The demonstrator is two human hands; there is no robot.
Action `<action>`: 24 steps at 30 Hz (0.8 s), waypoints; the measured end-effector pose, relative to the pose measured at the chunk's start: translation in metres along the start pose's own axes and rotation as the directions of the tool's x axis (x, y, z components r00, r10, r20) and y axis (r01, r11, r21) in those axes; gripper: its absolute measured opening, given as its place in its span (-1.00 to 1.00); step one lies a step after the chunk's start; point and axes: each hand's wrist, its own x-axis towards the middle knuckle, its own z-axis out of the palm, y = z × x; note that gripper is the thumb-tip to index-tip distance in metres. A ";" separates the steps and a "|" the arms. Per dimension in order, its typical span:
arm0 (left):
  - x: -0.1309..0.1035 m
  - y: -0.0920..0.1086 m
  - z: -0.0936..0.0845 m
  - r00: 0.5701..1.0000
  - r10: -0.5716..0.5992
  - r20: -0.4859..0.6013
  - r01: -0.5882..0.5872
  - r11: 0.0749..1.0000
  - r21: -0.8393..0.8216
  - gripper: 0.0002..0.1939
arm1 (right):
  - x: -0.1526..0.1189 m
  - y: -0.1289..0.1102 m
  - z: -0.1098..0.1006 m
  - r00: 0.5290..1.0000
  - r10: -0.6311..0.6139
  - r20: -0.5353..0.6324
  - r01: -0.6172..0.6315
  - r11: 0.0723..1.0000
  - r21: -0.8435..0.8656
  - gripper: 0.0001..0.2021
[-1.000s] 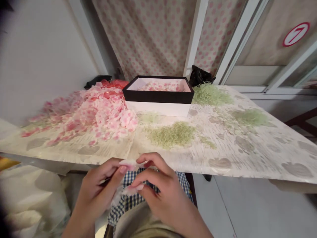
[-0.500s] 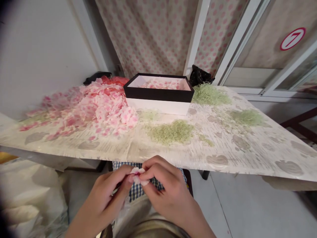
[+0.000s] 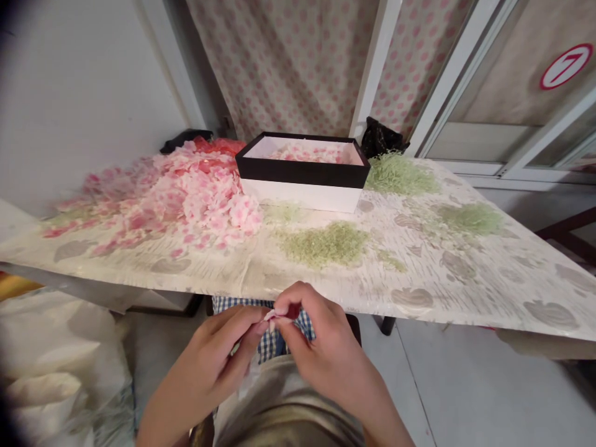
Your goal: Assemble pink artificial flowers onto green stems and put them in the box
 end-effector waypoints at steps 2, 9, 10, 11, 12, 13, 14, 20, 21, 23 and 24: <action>-0.001 0.000 0.000 0.996 -0.079 0.045 0.082 0.995 -0.053 -0.83 | 0.001 0.005 0.000 1.000 0.015 0.003 -0.015 0.994 -0.112 -0.71; -0.008 -0.009 -0.010 0.943 -0.293 0.155 0.316 0.936 -0.153 -0.83 | 0.004 0.022 -0.013 0.997 -0.080 0.010 0.081 0.991 -0.107 -0.72; -0.008 -0.010 -0.012 0.943 -0.292 0.158 0.314 0.938 -0.145 -0.84 | 0.003 0.022 -0.015 0.997 -0.069 0.038 0.069 0.998 -0.009 -0.73; -0.007 -0.011 -0.013 0.947 -0.275 0.168 0.299 0.944 -0.142 -0.83 | 0.003 0.021 -0.016 0.995 -0.063 0.071 0.057 0.994 0.093 -0.75; -0.007 -0.011 -0.013 0.953 -0.242 0.185 0.270 0.951 -0.148 -0.81 | 0.002 0.019 -0.017 0.992 -0.065 0.110 0.043 0.981 0.187 -0.76; -0.006 -0.011 -0.013 0.960 -0.195 0.202 0.229 0.960 -0.161 -0.80 | 0.002 0.016 -0.018 0.986 -0.073 0.152 0.032 0.965 0.261 -0.78; -0.005 -0.011 -0.013 0.967 -0.144 0.212 0.183 0.967 -0.176 -0.79 | 0.002 0.014 -0.018 0.978 -0.086 0.189 0.025 0.951 0.308 -0.79; -0.006 -0.007 -0.010 0.974 -0.016 0.224 0.055 0.985 -0.166 -0.79 | 0.003 0.007 -0.019 0.963 -0.102 0.249 0.024 0.954 0.298 -0.73; -0.006 -0.007 -0.010 0.974 -0.007 0.226 0.045 0.985 -0.166 -0.80 | 0.003 0.007 -0.019 0.961 -0.107 0.255 0.025 0.952 0.306 -0.71; -0.007 -0.006 -0.010 0.973 0.022 0.229 0.019 0.985 -0.173 -0.81 | 0.004 0.009 -0.020 0.955 -0.126 0.269 0.032 0.944 0.329 -0.69; -0.006 -0.006 -0.010 0.972 0.035 0.231 0.006 0.984 -0.177 -0.81 | 0.004 0.010 -0.019 0.952 -0.136 0.276 0.037 0.941 0.338 -0.69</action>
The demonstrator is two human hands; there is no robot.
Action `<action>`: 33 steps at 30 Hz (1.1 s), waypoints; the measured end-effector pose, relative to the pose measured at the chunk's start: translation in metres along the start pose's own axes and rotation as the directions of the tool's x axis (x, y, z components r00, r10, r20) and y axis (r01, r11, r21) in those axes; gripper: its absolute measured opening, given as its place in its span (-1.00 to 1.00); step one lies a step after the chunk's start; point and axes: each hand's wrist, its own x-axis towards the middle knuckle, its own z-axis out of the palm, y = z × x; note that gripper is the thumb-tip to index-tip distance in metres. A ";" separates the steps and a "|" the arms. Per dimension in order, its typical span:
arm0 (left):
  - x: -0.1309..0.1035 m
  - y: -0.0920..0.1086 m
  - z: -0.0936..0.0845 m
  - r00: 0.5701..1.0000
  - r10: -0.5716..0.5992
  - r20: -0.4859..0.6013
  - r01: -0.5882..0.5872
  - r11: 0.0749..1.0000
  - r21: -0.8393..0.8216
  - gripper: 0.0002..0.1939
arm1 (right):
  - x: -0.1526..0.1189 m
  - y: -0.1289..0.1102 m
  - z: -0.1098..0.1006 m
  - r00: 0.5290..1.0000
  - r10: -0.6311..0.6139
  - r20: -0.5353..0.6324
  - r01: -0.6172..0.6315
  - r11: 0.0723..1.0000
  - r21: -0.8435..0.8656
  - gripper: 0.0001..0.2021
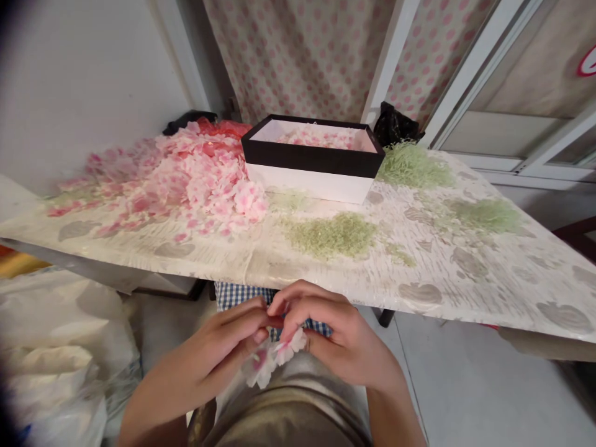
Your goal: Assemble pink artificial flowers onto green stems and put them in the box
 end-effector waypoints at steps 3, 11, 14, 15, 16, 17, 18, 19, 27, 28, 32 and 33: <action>0.002 0.001 -0.001 1.000 0.024 0.020 -0.024 1.000 -0.005 -0.80 | 0.000 0.003 0.000 1.000 -0.012 0.018 0.012 1.000 -0.004 -0.69; 0.004 0.008 -0.001 0.992 0.098 0.079 -0.097 0.995 -0.006 -0.84 | -0.004 0.003 -0.002 0.996 0.007 0.086 -0.005 1.000 -0.023 -0.75; 0.004 0.009 0.000 0.990 0.108 0.092 -0.112 0.993 0.041 -0.85 | -0.004 0.000 -0.002 0.991 0.020 0.130 -0.018 1.000 -0.018 -0.75; 0.004 0.009 0.000 0.990 0.103 0.100 -0.109 0.992 0.062 -0.85 | -0.004 0.000 -0.002 0.989 0.032 0.142 -0.029 0.999 -0.023 -0.74; 0.004 0.008 0.000 0.989 0.096 0.112 -0.105 0.991 0.080 -0.84 | -0.003 -0.001 -0.002 0.987 0.047 0.155 -0.043 0.999 -0.028 -0.74; 0.004 0.008 0.001 0.988 0.088 0.129 -0.100 0.990 0.095 -0.82 | -0.003 -0.001 -0.002 0.984 0.065 0.169 -0.060 0.998 -0.031 -0.75; 0.004 0.007 0.001 0.986 0.081 0.149 -0.098 0.989 0.108 -0.80 | -0.002 -0.001 -0.002 0.979 0.083 0.185 -0.079 0.996 -0.031 -0.76; 0.004 0.006 0.001 0.983 0.075 0.169 -0.096 0.988 0.118 -0.79 | -0.002 0.000 -0.002 0.974 0.099 0.205 -0.096 0.995 -0.026 -0.78; 0.007 -0.001 0.006 0.955 0.054 0.290 -0.082 0.993 0.085 -0.77 | -0.001 0.006 -0.005 0.930 0.161 0.330 -0.178 0.984 0.024 -0.82; 0.008 -0.002 0.006 0.954 0.059 0.293 -0.085 0.993 0.077 -0.77 | 0.000 0.008 -0.005 0.928 0.170 0.333 -0.190 0.982 0.027 -0.82; 0.011 -0.007 0.005 0.950 0.068 0.304 -0.083 0.996 0.037 -0.77 | 0.001 0.017 -0.003 0.923 0.174 0.342 -0.210 0.975 0.071 -0.83; 0.011 -0.008 0.005 0.949 0.067 0.307 -0.082 0.996 0.036 -0.77 | 0.002 0.019 -0.002 0.921 0.171 0.349 -0.212 0.974 0.084 -0.83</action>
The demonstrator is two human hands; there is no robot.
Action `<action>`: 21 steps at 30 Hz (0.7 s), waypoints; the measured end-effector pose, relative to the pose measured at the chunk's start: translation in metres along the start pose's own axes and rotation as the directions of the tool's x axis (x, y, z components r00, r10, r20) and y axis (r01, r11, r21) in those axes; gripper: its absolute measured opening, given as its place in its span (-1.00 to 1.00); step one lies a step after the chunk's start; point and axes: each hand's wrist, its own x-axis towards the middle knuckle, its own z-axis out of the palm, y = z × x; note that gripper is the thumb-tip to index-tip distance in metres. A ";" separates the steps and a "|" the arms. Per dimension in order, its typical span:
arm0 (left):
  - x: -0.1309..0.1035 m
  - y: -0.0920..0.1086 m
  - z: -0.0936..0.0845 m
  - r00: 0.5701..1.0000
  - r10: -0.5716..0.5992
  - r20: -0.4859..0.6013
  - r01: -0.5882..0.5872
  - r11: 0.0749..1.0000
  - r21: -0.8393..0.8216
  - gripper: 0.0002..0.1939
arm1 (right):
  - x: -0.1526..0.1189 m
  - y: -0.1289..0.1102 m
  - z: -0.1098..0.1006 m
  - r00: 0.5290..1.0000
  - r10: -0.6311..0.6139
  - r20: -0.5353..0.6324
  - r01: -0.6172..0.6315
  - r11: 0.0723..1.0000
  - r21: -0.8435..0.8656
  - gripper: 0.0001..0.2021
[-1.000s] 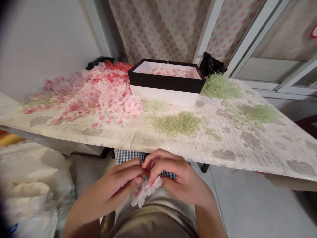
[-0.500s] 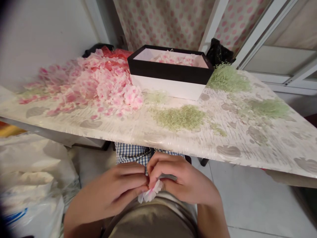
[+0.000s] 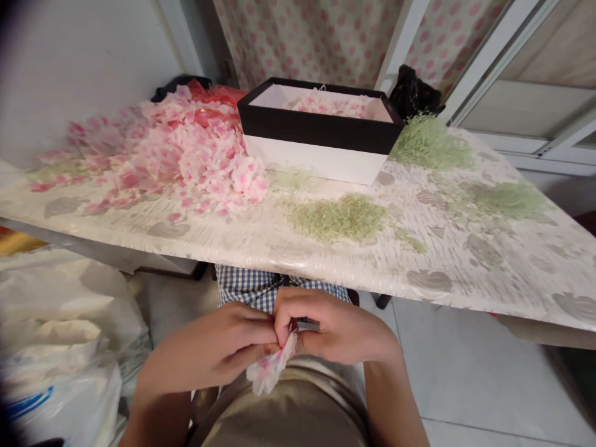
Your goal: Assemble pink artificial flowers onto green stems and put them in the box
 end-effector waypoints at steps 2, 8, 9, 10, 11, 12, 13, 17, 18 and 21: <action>0.000 -0.003 -0.001 1.000 0.012 0.012 -0.012 1.000 -0.011 -0.77 | 0.002 0.004 0.000 1.000 -0.008 0.013 0.008 1.000 0.020 -0.81; 0.000 -0.008 0.000 0.994 0.103 0.039 -0.098 0.989 -0.106 -0.80 | 0.004 0.004 0.005 0.997 -0.072 0.014 0.072 0.997 -0.005 -0.78; -0.001 -0.007 0.000 0.991 0.125 0.050 -0.118 0.984 -0.131 -0.80 | 0.004 0.002 0.007 0.997 -0.078 0.022 0.079 0.997 -0.022 -0.77; -0.001 -0.007 0.000 0.987 0.148 0.060 -0.137 0.978 -0.160 -0.81 | 0.004 0.000 0.009 0.996 -0.088 0.025 0.089 0.995 -0.042 -0.77; -0.002 -0.006 0.000 0.984 0.170 0.061 -0.155 0.969 -0.192 -0.81 | 0.004 -0.004 0.011 0.995 -0.098 0.019 0.100 0.993 -0.065 -0.76; -0.003 -0.004 -0.001 0.982 0.183 0.046 -0.168 0.960 -0.226 -0.82 | 0.004 -0.008 0.011 0.994 -0.108 -0.001 0.107 0.990 -0.093 -0.76; -0.005 -0.002 -0.002 0.983 0.182 0.014 -0.172 0.951 -0.257 -0.81 | 0.004 -0.014 0.010 0.993 -0.113 -0.016 0.110 0.986 -0.123 -0.77; -0.017 -0.001 -0.011 0.909 0.046 -0.415 -0.169 0.949 -0.267 -0.82 | 0.004 -0.039 -0.014 0.954 -0.039 0.298 0.088 0.984 -0.154 -0.79; -0.021 -0.003 -0.014 0.831 0.010 -0.557 -0.173 0.955 -0.240 -0.80 | 0.005 -0.044 -0.025 0.921 -0.018 0.389 0.078 0.987 -0.140 -0.81; -0.031 -0.016 -0.018 0.553 -0.032 -0.833 -0.200 0.965 -0.170 -0.72 | 0.015 -0.054 -0.062 0.992 -0.126 0.014 0.126 0.986 -0.105 -0.87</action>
